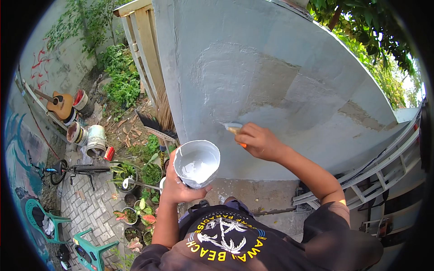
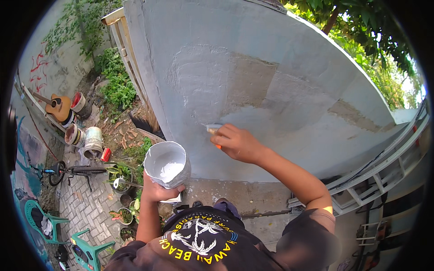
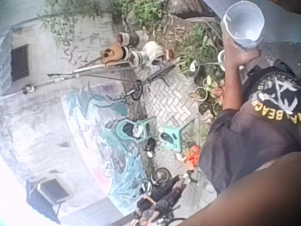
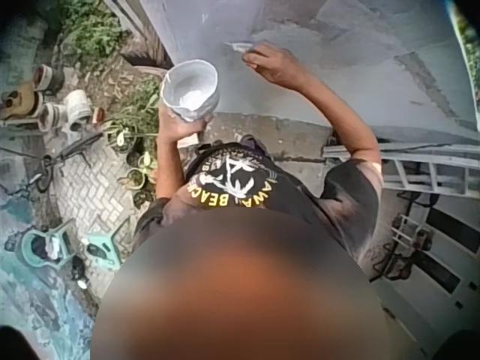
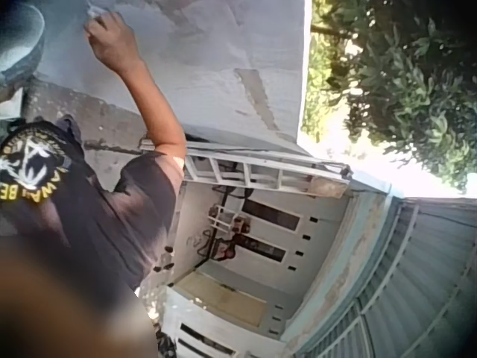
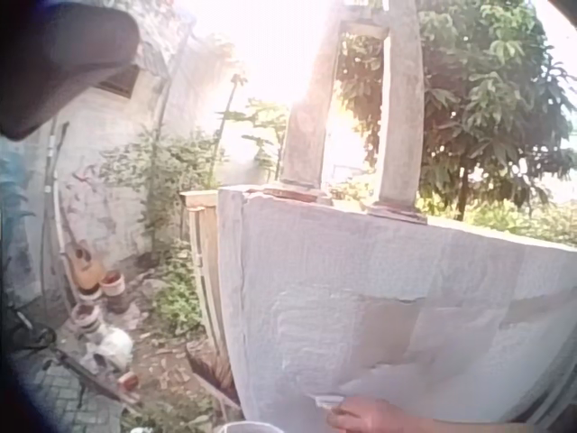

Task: The person paints a concrete wall with white paint using a handheld paint brush.

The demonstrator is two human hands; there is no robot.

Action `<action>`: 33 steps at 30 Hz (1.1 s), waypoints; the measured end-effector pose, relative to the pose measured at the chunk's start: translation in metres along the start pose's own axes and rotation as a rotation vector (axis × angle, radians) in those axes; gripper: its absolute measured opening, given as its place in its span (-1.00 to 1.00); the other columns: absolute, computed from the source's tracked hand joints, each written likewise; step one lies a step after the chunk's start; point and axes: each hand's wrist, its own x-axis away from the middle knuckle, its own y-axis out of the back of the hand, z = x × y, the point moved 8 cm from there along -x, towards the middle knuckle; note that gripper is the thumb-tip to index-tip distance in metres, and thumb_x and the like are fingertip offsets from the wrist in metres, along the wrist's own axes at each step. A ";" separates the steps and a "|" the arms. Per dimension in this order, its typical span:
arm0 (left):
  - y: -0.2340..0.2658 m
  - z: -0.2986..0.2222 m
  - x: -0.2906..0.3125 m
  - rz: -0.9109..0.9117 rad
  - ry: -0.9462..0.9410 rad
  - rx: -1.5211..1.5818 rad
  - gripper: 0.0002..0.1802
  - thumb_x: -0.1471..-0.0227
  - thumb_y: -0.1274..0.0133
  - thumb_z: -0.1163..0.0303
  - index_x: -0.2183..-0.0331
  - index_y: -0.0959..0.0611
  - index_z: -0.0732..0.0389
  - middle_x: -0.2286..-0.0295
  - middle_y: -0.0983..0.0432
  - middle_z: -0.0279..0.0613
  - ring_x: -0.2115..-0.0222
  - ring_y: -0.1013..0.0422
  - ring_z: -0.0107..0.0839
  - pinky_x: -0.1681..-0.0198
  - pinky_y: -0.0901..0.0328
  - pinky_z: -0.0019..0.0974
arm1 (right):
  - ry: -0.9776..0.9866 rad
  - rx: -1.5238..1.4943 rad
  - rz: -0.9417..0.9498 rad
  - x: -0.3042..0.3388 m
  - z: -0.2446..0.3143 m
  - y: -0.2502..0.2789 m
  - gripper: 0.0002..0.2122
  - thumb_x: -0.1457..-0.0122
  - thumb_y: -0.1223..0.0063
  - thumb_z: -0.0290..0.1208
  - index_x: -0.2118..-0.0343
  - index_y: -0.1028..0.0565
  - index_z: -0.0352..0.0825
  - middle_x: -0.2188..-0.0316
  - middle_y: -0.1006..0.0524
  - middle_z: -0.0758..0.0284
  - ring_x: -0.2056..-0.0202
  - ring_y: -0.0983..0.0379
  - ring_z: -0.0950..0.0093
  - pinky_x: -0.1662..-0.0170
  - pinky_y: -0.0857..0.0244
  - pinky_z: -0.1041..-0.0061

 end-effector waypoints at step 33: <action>0.001 -0.007 -0.005 0.031 -0.063 0.036 0.17 0.48 -0.49 0.42 -0.21 -0.28 0.36 -0.02 -0.49 -0.04 -0.04 -0.48 -0.27 -0.15 -0.36 -0.18 | 0.006 0.049 0.051 0.017 -0.002 -0.012 -0.73 -0.07 -0.28 -0.54 0.16 -0.52 -0.17 0.29 -0.51 0.40 0.24 -0.50 0.36 0.41 -0.45 0.36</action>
